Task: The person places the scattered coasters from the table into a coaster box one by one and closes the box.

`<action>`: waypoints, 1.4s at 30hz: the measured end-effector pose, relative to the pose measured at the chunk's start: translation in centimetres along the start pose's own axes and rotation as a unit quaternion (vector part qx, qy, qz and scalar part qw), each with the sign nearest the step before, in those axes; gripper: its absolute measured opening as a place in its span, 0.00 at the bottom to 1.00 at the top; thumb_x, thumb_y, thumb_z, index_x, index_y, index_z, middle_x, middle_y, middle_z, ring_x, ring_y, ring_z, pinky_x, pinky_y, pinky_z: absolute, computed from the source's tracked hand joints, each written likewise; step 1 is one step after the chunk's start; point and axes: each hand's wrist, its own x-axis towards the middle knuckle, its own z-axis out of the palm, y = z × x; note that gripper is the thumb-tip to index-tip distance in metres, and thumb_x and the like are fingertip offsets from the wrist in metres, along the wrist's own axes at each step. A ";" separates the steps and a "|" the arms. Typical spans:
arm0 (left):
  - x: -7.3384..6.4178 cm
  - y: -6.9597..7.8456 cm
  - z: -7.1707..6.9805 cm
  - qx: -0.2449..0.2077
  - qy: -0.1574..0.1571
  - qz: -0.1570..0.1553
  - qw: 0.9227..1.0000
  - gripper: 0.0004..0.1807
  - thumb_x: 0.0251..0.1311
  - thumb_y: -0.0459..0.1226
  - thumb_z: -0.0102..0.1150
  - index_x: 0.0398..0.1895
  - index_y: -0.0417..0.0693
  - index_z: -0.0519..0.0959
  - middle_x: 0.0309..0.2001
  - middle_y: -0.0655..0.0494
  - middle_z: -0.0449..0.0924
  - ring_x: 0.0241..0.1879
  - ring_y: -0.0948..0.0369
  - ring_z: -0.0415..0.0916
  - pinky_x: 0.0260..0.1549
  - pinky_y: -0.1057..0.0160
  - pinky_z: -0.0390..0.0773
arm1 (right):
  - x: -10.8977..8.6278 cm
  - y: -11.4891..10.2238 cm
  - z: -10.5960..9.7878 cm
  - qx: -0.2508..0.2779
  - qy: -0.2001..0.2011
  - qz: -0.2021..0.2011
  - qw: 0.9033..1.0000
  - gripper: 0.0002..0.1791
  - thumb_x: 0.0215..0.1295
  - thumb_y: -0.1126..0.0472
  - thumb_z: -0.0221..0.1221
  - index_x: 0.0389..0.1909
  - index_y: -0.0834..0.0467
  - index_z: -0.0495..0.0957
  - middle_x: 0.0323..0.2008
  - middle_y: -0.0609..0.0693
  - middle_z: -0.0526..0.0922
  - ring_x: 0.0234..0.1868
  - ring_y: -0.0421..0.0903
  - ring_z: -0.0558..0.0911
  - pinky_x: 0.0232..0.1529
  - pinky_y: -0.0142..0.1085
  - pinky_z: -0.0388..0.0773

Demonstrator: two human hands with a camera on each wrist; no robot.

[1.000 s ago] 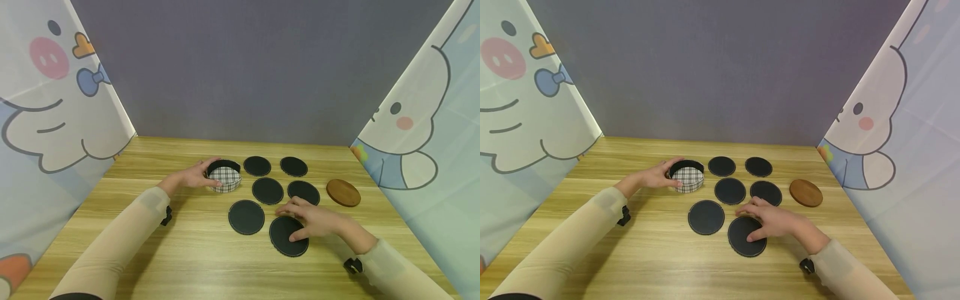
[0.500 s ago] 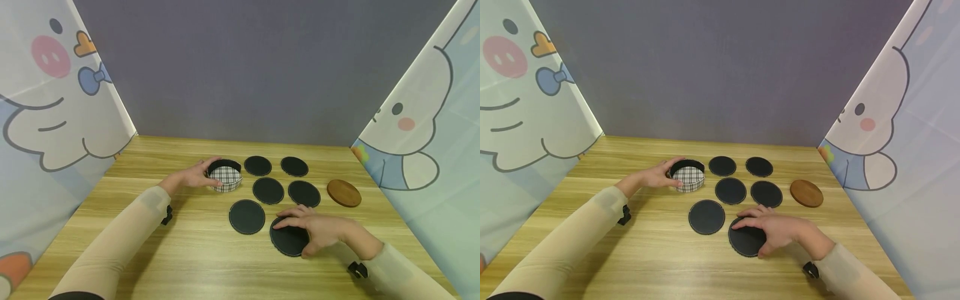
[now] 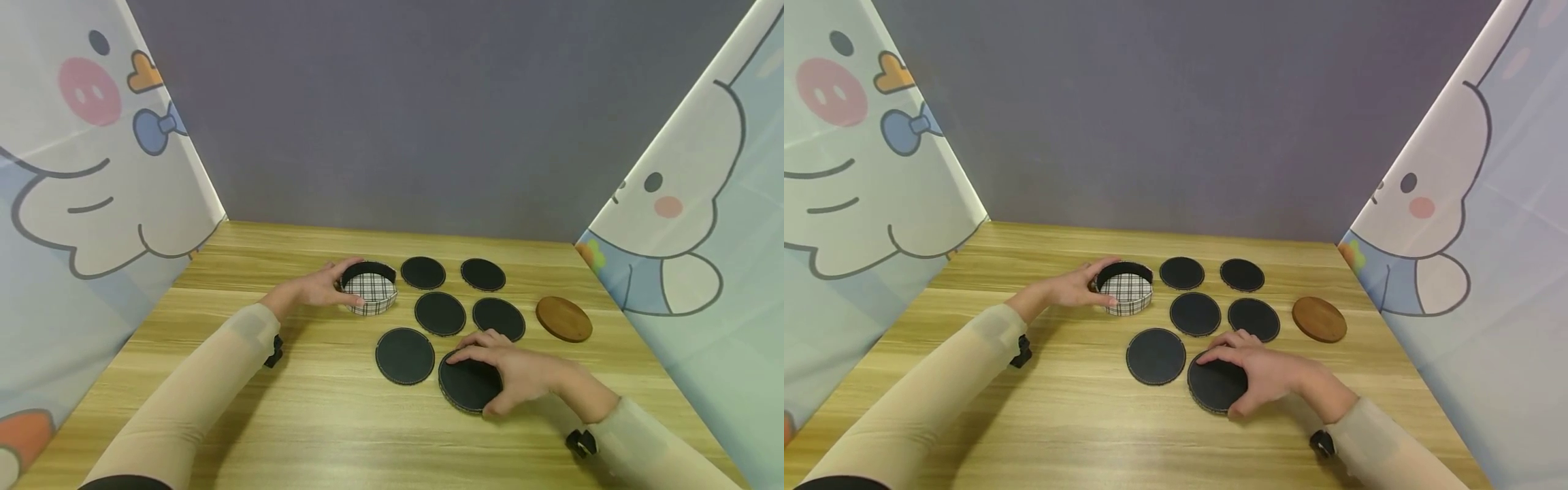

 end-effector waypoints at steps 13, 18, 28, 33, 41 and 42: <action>0.1 -0.2 -0.1 0.005 0.000 0.009 1.000 0.62 0.65 0.65 0.73 0.92 0.72 0.42 0.82 0.28 0.50 0.81 0.28 0.54 0.76 0.21 0.55 | 3.0 0.7 -3.1 0.001 0.101 0.035 0.994 0.47 0.51 0.45 0.82 0.75 0.32 0.75 0.71 0.48 0.71 0.70 0.53 0.66 0.62 0.58 0.71; 0.1 -0.1 0.0 0.006 -0.003 0.004 1.000 0.63 0.64 0.67 0.72 0.92 0.72 0.41 0.86 0.28 0.45 0.85 0.28 0.46 0.76 0.20 0.52 | 5.0 0.8 -4.0 0.005 0.102 0.056 0.993 0.47 0.53 0.43 0.80 0.77 0.33 0.75 0.73 0.52 0.70 0.70 0.54 0.64 0.62 0.60 0.68; 0.0 0.0 -0.1 0.012 -0.005 0.007 1.000 0.64 0.65 0.66 0.71 0.92 0.70 0.39 0.88 0.30 0.39 0.88 0.30 0.34 0.77 0.19 0.45 | 9.0 1.4 -5.0 0.005 0.118 0.075 0.990 0.44 0.59 0.43 0.79 0.78 0.37 0.75 0.73 0.53 0.70 0.70 0.57 0.63 0.65 0.62 0.62; -0.1 0.0 0.0 0.015 -0.007 0.010 1.000 0.63 0.66 0.66 0.71 0.92 0.70 0.38 0.89 0.30 0.38 0.88 0.30 0.30 0.76 0.19 0.42 | 10.9 1.5 -5.3 0.014 0.118 0.080 0.990 0.44 0.62 0.42 0.78 0.79 0.39 0.74 0.75 0.55 0.68 0.75 0.61 0.62 0.69 0.66 0.61; 0.0 -0.1 -0.1 0.005 -0.004 0.019 1.000 0.62 0.67 0.63 0.72 0.92 0.67 0.41 0.87 0.30 0.45 0.87 0.31 0.40 0.77 0.21 0.48 | 14.2 1.6 -5.3 0.014 0.113 0.088 0.990 0.44 0.62 0.40 0.76 0.80 0.40 0.74 0.75 0.56 0.67 0.77 0.61 0.62 0.72 0.66 0.62; 0.0 -0.1 -0.1 0.001 -0.003 0.019 1.000 0.62 0.67 0.63 0.73 0.92 0.67 0.41 0.87 0.29 0.45 0.86 0.31 0.42 0.78 0.21 0.49 | 14.6 1.6 -5.2 0.013 0.111 0.091 0.990 0.44 0.62 0.40 0.76 0.80 0.40 0.73 0.75 0.55 0.67 0.77 0.61 0.62 0.72 0.66 0.62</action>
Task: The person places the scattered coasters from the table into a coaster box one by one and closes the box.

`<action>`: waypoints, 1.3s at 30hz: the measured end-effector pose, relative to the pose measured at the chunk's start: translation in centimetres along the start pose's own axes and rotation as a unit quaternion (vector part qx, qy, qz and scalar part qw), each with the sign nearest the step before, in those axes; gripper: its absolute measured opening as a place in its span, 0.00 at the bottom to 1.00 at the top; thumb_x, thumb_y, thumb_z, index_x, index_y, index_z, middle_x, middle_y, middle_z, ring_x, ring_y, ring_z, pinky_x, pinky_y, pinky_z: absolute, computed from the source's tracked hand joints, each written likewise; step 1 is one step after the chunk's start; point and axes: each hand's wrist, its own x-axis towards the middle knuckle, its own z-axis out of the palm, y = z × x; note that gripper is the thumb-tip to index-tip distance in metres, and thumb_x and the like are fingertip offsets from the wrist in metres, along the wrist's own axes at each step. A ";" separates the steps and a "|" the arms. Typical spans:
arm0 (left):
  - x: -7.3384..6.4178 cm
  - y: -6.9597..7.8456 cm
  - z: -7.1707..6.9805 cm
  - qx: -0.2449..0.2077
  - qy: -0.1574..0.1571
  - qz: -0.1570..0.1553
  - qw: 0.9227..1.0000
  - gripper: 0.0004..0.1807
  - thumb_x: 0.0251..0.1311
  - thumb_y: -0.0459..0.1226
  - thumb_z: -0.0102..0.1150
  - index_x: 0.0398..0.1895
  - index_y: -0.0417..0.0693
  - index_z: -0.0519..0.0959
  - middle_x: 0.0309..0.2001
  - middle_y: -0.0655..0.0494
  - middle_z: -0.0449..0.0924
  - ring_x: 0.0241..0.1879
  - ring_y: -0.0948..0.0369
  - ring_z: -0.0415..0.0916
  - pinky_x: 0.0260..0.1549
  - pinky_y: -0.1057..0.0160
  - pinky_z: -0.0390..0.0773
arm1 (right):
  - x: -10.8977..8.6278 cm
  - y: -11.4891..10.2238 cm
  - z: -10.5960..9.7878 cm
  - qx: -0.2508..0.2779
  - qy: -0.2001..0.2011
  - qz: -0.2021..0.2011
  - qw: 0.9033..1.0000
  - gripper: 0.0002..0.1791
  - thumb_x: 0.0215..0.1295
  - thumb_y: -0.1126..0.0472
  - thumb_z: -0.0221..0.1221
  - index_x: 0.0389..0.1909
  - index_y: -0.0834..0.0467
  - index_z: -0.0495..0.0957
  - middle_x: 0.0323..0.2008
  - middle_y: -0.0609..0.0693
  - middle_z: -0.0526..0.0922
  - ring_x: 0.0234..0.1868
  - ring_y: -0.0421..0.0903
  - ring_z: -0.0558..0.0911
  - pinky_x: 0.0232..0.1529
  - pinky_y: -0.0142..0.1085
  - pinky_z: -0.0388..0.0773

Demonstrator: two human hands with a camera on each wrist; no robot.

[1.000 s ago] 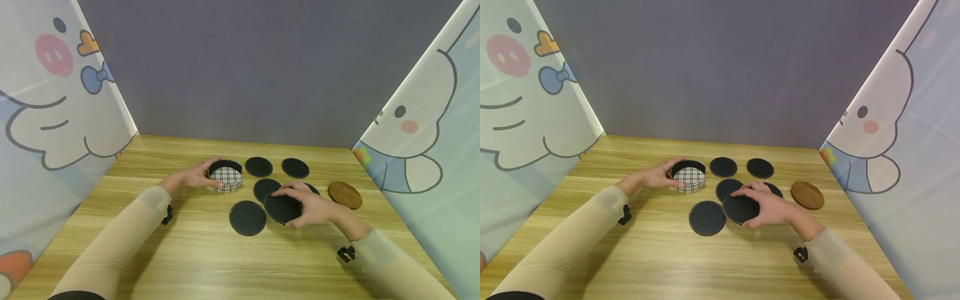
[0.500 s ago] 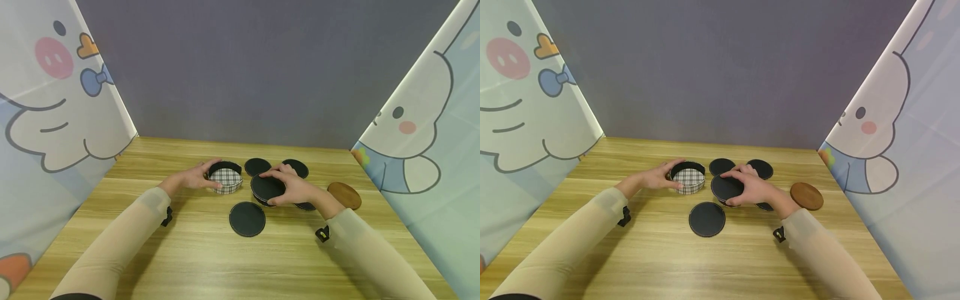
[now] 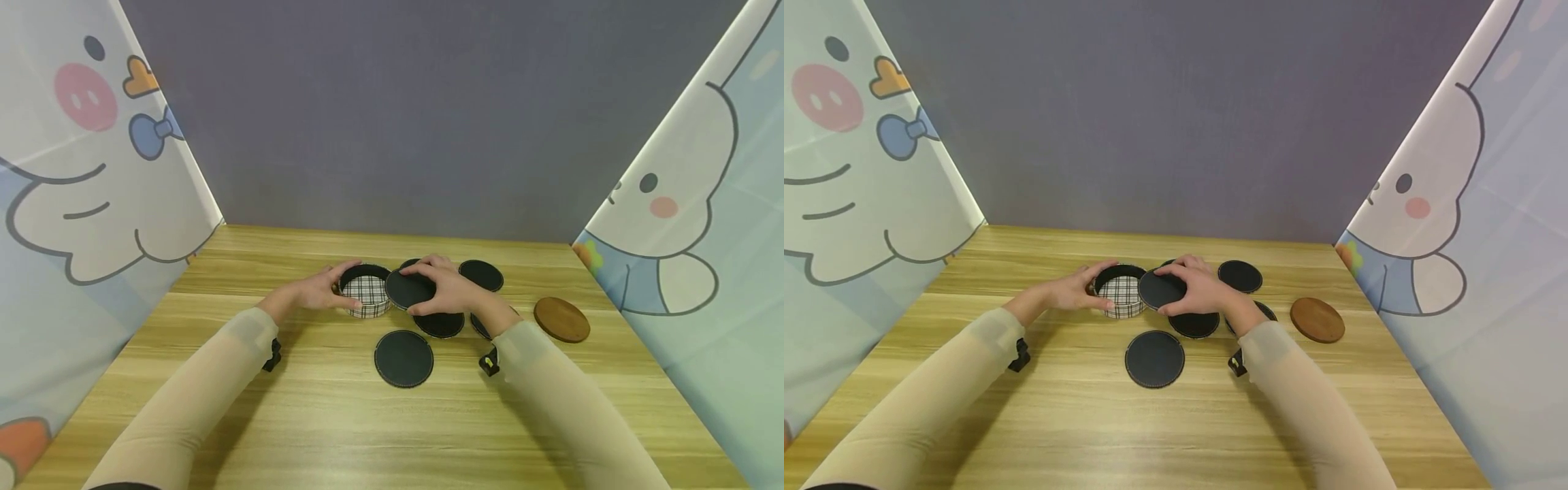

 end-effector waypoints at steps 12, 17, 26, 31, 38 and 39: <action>0.0 -0.2 -0.1 -0.020 -0.005 0.001 1.000 0.62 0.66 0.63 0.74 0.92 0.68 0.44 0.81 0.30 0.54 0.80 0.34 0.55 0.76 0.25 0.58 | 4.2 -1.7 2.0 -0.011 -0.012 0.006 1.000 0.44 0.64 0.36 0.73 0.80 0.39 0.73 0.78 0.56 0.67 0.80 0.61 0.61 0.79 0.66 0.57; -0.1 -0.1 -0.1 -0.029 -0.011 0.007 0.999 0.62 0.66 0.62 0.74 0.92 0.67 0.44 0.76 0.33 0.57 0.72 0.38 0.64 0.73 0.31 0.66 | 5.5 -2.3 2.8 -0.015 -0.020 0.007 1.000 0.44 0.64 0.35 0.73 0.80 0.40 0.73 0.80 0.56 0.65 0.83 0.61 0.58 0.82 0.65 0.52; -0.3 0.0 -0.2 -0.036 -0.017 -0.002 0.999 0.62 0.67 0.62 0.73 0.93 0.66 0.42 0.75 0.33 0.56 0.68 0.39 0.69 0.69 0.36 0.71 | 6.9 -2.8 3.2 -0.011 -0.030 0.010 0.999 0.43 0.65 0.35 0.73 0.80 0.41 0.74 0.82 0.55 0.65 0.83 0.60 0.59 0.81 0.65 0.55; -0.3 0.0 -0.2 -0.035 -0.017 -0.001 0.999 0.62 0.67 0.62 0.73 0.92 0.66 0.42 0.77 0.33 0.55 0.71 0.39 0.66 0.71 0.34 0.70 | 7.2 -3.0 3.4 0.000 -0.034 0.009 0.999 0.43 0.66 0.35 0.73 0.80 0.42 0.74 0.82 0.54 0.64 0.84 0.59 0.58 0.81 0.65 0.56; -0.2 -0.2 -0.2 -0.033 -0.018 0.004 0.999 0.61 0.68 0.62 0.73 0.93 0.66 0.42 0.78 0.32 0.53 0.73 0.38 0.62 0.72 0.34 0.69 | 7.3 -3.2 3.6 -0.002 -0.036 0.004 0.999 0.44 0.67 0.34 0.73 0.80 0.42 0.74 0.83 0.53 0.64 0.83 0.58 0.59 0.82 0.65 0.55; -0.2 -0.2 -0.2 -0.033 -0.018 0.004 0.999 0.62 0.68 0.62 0.73 0.93 0.66 0.42 0.79 0.32 0.52 0.74 0.37 0.61 0.73 0.34 0.68 | 7.3 -3.2 3.6 -0.003 -0.037 0.004 0.999 0.44 0.67 0.34 0.73 0.81 0.42 0.73 0.83 0.53 0.64 0.83 0.58 0.59 0.82 0.65 0.55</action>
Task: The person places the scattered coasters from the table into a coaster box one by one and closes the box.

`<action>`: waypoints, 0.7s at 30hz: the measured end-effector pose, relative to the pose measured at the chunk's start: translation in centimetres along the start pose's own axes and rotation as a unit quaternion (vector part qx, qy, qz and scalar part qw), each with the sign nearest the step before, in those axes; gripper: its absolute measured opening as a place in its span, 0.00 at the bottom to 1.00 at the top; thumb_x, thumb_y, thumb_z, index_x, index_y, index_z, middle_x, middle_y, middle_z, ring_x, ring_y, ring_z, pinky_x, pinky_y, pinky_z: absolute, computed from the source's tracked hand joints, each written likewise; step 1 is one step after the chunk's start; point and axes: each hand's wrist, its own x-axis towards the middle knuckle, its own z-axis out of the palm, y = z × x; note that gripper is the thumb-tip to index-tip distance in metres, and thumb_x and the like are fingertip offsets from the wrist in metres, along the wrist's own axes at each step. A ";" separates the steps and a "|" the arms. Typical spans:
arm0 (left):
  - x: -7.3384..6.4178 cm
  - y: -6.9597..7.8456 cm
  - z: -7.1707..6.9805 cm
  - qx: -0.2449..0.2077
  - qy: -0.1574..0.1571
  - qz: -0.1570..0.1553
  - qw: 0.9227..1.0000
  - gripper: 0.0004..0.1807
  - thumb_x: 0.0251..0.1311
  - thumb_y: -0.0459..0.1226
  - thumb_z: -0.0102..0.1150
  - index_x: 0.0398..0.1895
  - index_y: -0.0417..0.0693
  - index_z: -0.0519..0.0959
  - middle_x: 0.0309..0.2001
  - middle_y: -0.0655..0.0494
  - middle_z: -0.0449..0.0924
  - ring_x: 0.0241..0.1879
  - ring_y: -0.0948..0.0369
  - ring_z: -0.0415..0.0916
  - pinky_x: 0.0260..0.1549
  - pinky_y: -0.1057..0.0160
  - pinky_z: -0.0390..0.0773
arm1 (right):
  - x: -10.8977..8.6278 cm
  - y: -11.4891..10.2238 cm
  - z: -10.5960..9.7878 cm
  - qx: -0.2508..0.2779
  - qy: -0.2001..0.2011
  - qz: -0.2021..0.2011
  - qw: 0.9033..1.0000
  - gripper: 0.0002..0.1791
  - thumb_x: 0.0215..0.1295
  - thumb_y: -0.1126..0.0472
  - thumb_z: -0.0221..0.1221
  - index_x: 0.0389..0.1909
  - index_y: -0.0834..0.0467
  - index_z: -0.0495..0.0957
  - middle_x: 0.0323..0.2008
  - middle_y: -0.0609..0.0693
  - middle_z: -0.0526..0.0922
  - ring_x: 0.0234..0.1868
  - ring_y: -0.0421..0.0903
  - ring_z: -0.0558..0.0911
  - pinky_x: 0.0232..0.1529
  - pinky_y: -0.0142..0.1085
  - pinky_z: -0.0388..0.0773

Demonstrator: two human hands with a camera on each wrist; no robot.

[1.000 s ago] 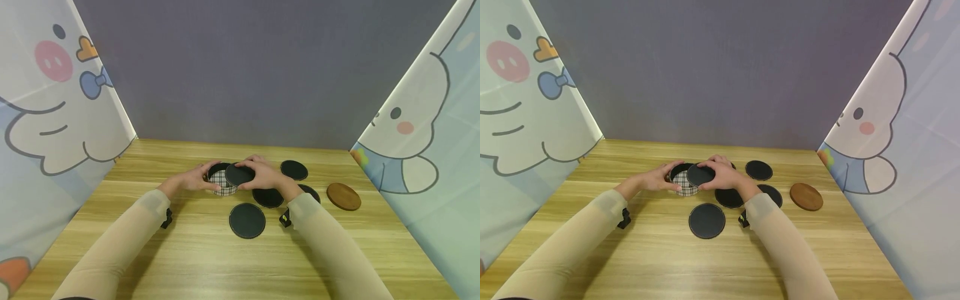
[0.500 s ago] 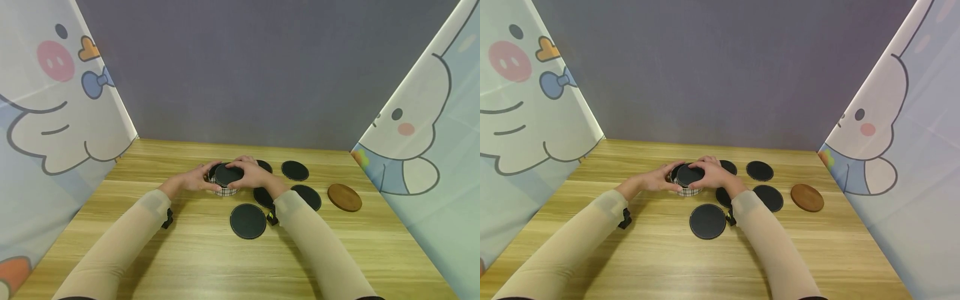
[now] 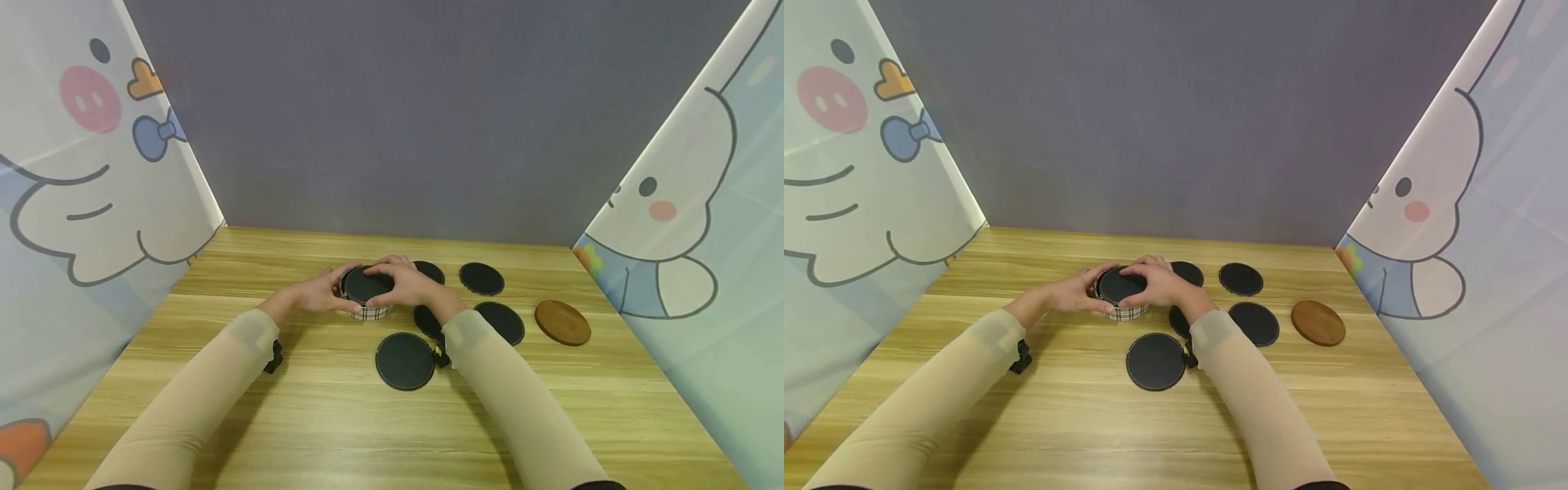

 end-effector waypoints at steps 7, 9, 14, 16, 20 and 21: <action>-0.1 0.0 0.0 -0.002 0.000 0.006 1.000 0.61 0.69 0.61 0.73 0.93 0.64 0.41 0.80 0.32 0.51 0.75 0.37 0.63 0.73 0.34 0.68 | 0.0 0.0 0.1 -0.006 -0.005 0.000 1.000 0.44 0.68 0.34 0.72 0.82 0.42 0.72 0.85 0.52 0.62 0.86 0.58 0.57 0.83 0.66 0.52; -0.1 -0.1 0.0 0.001 0.000 0.008 1.000 0.61 0.69 0.61 0.72 0.93 0.64 0.41 0.80 0.32 0.52 0.75 0.37 0.64 0.73 0.35 0.70 | 0.0 0.0 0.1 -0.009 -0.006 0.000 1.000 0.44 0.69 0.33 0.72 0.82 0.42 0.72 0.85 0.51 0.62 0.86 0.58 0.57 0.83 0.66 0.51; -0.1 0.0 0.0 0.009 0.000 0.004 1.000 0.61 0.69 0.62 0.72 0.93 0.63 0.41 0.78 0.32 0.54 0.71 0.39 0.70 0.70 0.36 0.73 | -0.1 0.0 0.2 -0.015 -0.007 -0.004 1.000 0.43 0.70 0.34 0.71 0.82 0.44 0.72 0.85 0.52 0.62 0.86 0.59 0.57 0.84 0.67 0.49; -0.1 0.0 0.0 0.010 0.000 0.004 1.000 0.62 0.68 0.62 0.72 0.93 0.63 0.41 0.78 0.32 0.55 0.70 0.40 0.71 0.69 0.36 0.74 | -0.2 0.1 0.2 -0.016 -0.007 -0.005 1.000 0.43 0.71 0.34 0.70 0.82 0.45 0.72 0.86 0.53 0.61 0.87 0.59 0.56 0.84 0.68 0.48; 0.0 0.0 0.0 0.011 0.000 0.005 1.000 0.62 0.67 0.63 0.72 0.93 0.63 0.42 0.78 0.32 0.56 0.70 0.40 0.69 0.69 0.35 0.72 | -0.8 0.3 0.1 -0.010 -0.004 -0.010 1.000 0.41 0.73 0.34 0.69 0.81 0.46 0.73 0.86 0.55 0.61 0.87 0.61 0.55 0.83 0.69 0.48; 0.0 0.0 0.0 0.012 0.001 0.005 1.000 0.62 0.67 0.63 0.72 0.93 0.64 0.42 0.78 0.32 0.56 0.71 0.39 0.69 0.70 0.34 0.72 | -1.1 0.4 0.1 -0.008 -0.001 -0.012 1.000 0.40 0.74 0.35 0.68 0.81 0.46 0.73 0.85 0.56 0.62 0.87 0.62 0.55 0.83 0.70 0.48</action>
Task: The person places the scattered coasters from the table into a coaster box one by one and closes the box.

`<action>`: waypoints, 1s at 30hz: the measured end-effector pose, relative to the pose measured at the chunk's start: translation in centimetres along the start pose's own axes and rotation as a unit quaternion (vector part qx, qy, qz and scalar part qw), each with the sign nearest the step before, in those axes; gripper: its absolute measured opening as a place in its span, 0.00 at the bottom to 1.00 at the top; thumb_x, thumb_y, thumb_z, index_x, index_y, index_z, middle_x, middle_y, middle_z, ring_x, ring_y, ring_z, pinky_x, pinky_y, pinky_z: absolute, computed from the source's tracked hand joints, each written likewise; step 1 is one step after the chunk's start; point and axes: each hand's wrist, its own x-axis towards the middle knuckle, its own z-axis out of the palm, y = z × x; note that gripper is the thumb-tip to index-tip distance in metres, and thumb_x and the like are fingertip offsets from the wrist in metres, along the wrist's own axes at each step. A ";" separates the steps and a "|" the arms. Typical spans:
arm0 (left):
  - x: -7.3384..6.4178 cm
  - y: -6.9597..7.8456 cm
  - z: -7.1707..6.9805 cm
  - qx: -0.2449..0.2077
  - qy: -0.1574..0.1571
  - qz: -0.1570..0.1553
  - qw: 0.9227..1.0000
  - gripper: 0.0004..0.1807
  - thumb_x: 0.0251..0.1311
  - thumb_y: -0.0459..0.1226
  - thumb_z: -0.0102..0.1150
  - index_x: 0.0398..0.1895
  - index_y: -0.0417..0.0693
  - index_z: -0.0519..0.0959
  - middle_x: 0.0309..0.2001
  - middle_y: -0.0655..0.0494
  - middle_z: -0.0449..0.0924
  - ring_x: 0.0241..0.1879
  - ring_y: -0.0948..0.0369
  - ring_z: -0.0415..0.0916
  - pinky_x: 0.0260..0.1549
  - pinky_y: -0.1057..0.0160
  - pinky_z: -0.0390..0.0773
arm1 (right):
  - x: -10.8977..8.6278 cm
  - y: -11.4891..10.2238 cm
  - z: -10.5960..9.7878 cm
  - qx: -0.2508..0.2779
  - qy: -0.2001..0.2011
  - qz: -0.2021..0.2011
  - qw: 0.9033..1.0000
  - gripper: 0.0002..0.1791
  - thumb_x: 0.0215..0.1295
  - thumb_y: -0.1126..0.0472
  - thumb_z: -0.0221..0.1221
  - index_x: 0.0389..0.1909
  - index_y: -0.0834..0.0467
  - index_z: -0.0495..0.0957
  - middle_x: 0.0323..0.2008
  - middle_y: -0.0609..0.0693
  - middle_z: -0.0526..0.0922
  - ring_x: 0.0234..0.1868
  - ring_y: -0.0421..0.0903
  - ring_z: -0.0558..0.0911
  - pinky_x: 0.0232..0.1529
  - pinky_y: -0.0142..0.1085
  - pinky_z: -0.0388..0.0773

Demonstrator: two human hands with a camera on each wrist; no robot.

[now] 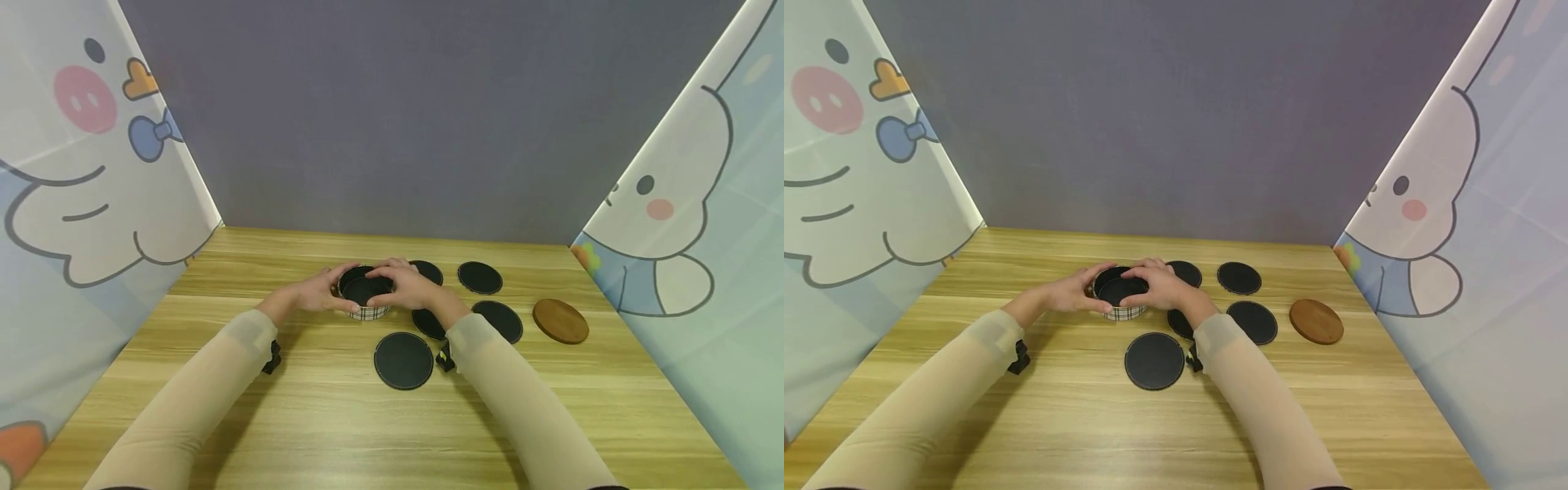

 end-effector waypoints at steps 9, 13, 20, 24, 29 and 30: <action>0.2 0.2 0.1 -0.001 0.009 -0.003 1.000 0.61 0.68 0.59 0.74 0.93 0.61 0.43 0.75 0.31 0.58 0.71 0.37 0.67 0.71 0.31 0.69 | -3.6 1.4 -0.6 0.039 0.022 -0.011 0.999 0.32 0.79 0.44 0.67 0.78 0.51 0.76 0.76 0.56 0.71 0.70 0.56 0.77 0.72 0.58 0.73; 0.2 0.2 0.1 0.001 0.016 -0.002 1.000 0.61 0.67 0.58 0.76 0.92 0.61 0.45 0.75 0.31 0.58 0.72 0.37 0.64 0.73 0.30 0.66 | -5.4 2.0 -0.9 0.079 0.009 -0.027 0.997 0.29 0.82 0.51 0.65 0.77 0.56 0.76 0.69 0.60 0.74 0.52 0.47 0.82 0.56 0.46 0.82; 0.2 -0.2 0.1 0.018 0.021 0.005 1.000 0.62 0.66 0.61 0.75 0.92 0.61 0.45 0.73 0.31 0.61 0.71 0.38 0.64 0.72 0.29 0.66 | -8.3 2.4 -0.9 0.088 -0.037 -0.022 0.995 0.25 0.83 0.50 0.63 0.74 0.53 0.79 0.67 0.55 0.78 0.42 0.40 0.81 0.47 0.37 0.81; 0.2 -0.3 0.2 0.022 0.022 0.006 0.999 0.62 0.66 0.62 0.75 0.92 0.62 0.45 0.73 0.32 0.62 0.70 0.39 0.65 0.71 0.29 0.67 | -9.5 2.4 -0.6 0.086 -0.055 -0.041 0.994 0.22 0.83 0.50 0.64 0.71 0.52 0.81 0.63 0.53 0.81 0.41 0.41 0.80 0.44 0.36 0.80; 0.2 -0.2 0.3 0.022 0.020 0.008 1.000 0.62 0.67 0.61 0.74 0.92 0.62 0.44 0.73 0.32 0.61 0.69 0.39 0.66 0.71 0.29 0.67 | -10.4 2.1 -0.3 0.085 -0.088 -0.053 0.991 0.20 0.82 0.55 0.65 0.70 0.49 0.83 0.62 0.49 0.81 0.39 0.39 0.80 0.45 0.34 0.80; 0.2 -0.2 0.3 0.020 0.019 0.008 1.000 0.62 0.67 0.61 0.74 0.92 0.62 0.44 0.73 0.31 0.61 0.70 0.38 0.66 0.71 0.29 0.67 | -10.6 2.0 -0.2 0.085 -0.096 -0.053 0.990 0.21 0.81 0.56 0.66 0.71 0.48 0.82 0.62 0.49 0.81 0.38 0.38 0.80 0.45 0.34 0.80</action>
